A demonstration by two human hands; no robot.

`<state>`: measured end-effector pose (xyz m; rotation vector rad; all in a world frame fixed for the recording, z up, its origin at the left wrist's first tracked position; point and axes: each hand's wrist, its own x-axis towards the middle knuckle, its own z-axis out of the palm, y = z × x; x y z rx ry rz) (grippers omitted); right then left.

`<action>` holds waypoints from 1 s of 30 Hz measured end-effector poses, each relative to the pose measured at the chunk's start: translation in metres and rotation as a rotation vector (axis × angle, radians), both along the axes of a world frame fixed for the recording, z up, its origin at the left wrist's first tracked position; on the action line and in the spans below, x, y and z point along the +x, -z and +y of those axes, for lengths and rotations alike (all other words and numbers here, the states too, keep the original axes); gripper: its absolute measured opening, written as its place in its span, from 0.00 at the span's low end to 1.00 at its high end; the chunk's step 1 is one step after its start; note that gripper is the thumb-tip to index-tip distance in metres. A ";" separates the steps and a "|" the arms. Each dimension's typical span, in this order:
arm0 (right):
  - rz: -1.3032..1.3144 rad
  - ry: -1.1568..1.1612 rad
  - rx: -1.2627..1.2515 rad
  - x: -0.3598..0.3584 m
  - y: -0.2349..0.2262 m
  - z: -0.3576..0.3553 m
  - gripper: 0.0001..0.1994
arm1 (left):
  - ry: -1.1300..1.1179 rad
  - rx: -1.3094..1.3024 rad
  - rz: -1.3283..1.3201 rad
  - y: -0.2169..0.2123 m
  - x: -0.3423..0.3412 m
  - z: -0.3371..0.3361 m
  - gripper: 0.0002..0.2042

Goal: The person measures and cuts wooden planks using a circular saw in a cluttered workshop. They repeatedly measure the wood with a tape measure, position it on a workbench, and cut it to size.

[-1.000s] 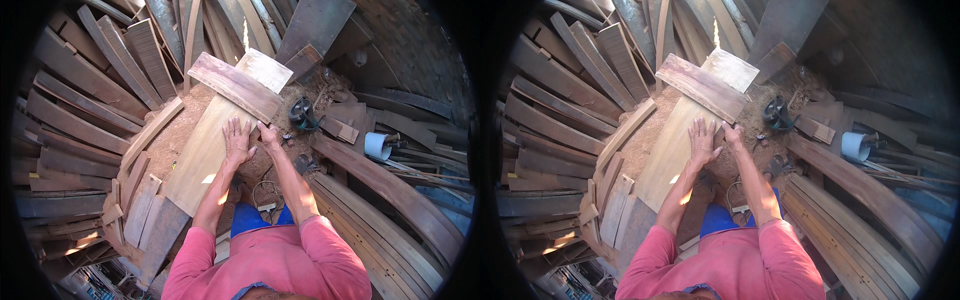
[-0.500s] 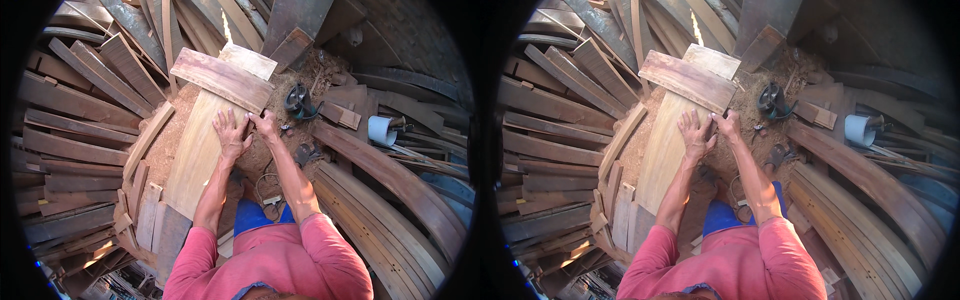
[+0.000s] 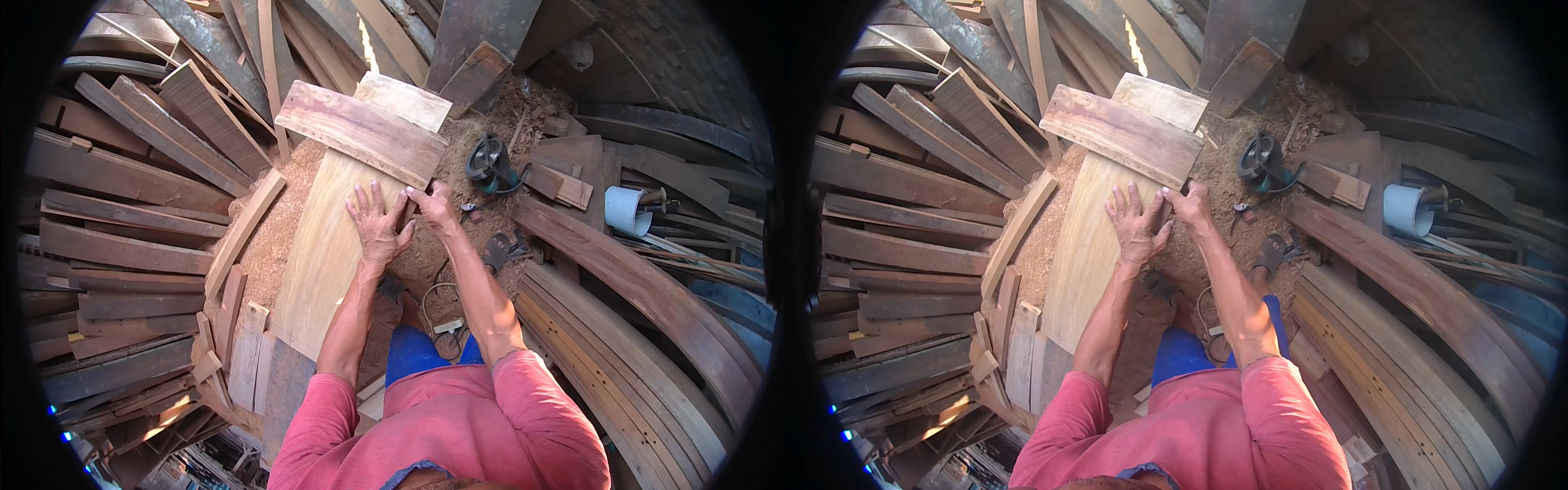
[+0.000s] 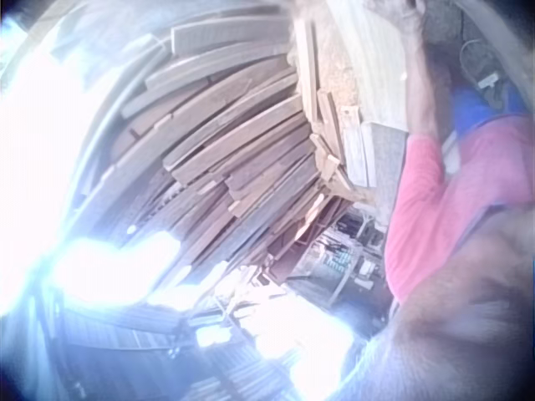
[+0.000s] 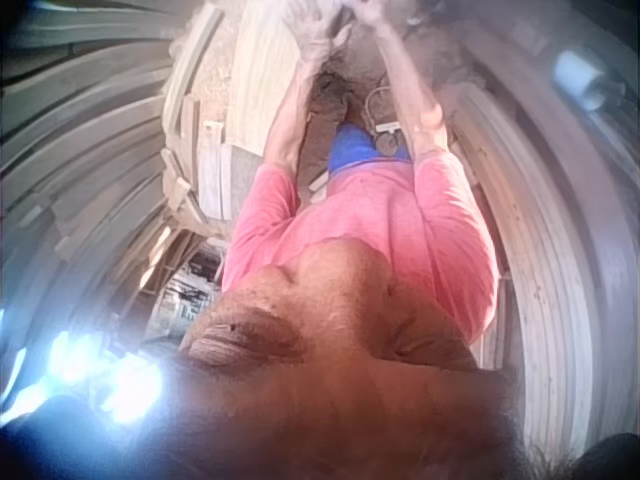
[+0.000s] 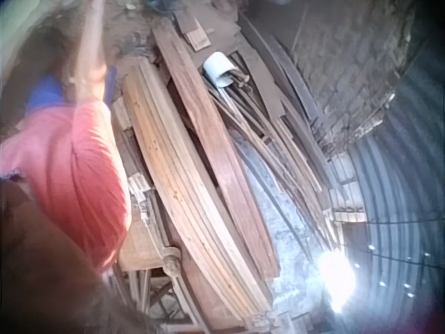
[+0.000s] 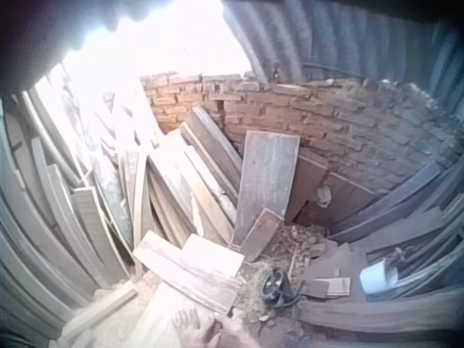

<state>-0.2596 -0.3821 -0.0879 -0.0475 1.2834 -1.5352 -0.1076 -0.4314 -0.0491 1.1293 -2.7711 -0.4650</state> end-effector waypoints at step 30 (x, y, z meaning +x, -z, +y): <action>0.128 0.096 0.846 -0.062 0.019 0.317 0.10 | -0.019 0.019 -0.036 0.002 -0.005 0.001 0.40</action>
